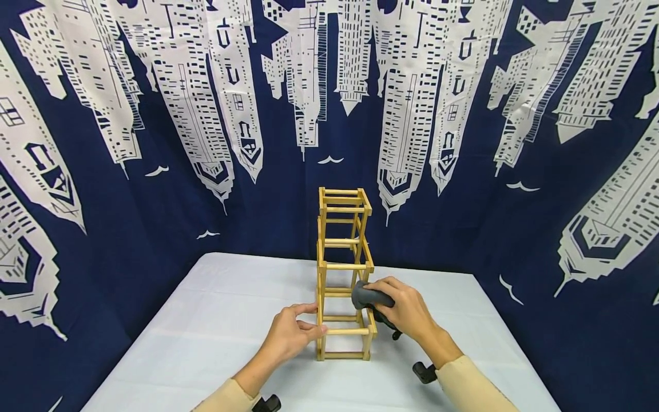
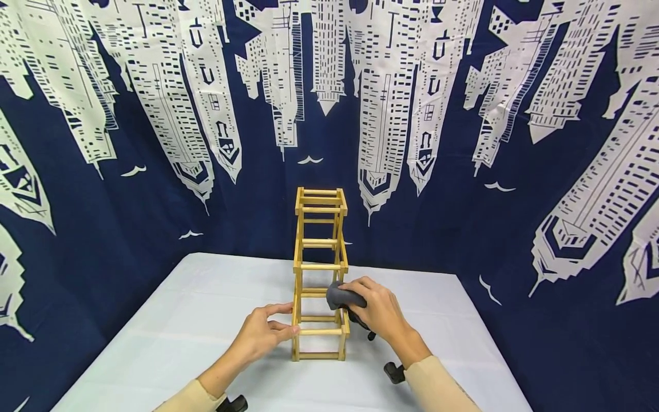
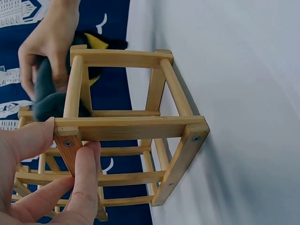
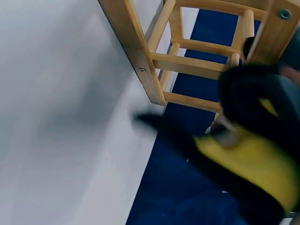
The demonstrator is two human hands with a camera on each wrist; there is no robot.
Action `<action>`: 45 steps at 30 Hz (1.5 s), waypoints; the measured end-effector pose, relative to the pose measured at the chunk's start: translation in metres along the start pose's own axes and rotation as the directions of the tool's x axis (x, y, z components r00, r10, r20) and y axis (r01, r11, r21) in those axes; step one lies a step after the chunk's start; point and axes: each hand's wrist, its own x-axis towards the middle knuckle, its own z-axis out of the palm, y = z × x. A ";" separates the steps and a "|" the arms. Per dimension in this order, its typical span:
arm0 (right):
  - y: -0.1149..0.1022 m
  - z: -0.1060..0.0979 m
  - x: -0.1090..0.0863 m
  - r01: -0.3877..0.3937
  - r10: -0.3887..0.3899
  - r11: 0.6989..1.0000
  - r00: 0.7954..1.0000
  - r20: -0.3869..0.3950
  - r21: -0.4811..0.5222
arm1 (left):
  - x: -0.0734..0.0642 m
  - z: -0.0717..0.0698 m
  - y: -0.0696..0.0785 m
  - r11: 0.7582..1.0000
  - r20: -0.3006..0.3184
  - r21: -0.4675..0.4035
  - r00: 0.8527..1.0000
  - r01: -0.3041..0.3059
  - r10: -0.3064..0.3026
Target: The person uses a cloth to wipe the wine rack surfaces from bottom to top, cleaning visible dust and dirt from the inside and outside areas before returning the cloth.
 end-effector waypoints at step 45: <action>-0.064 -0.028 0.075 -0.224 0.222 0.972 0.975 -0.028 -0.072 | 0.002 -0.001 -0.006 0.997 0.032 -0.074 0.999 -0.012 0.015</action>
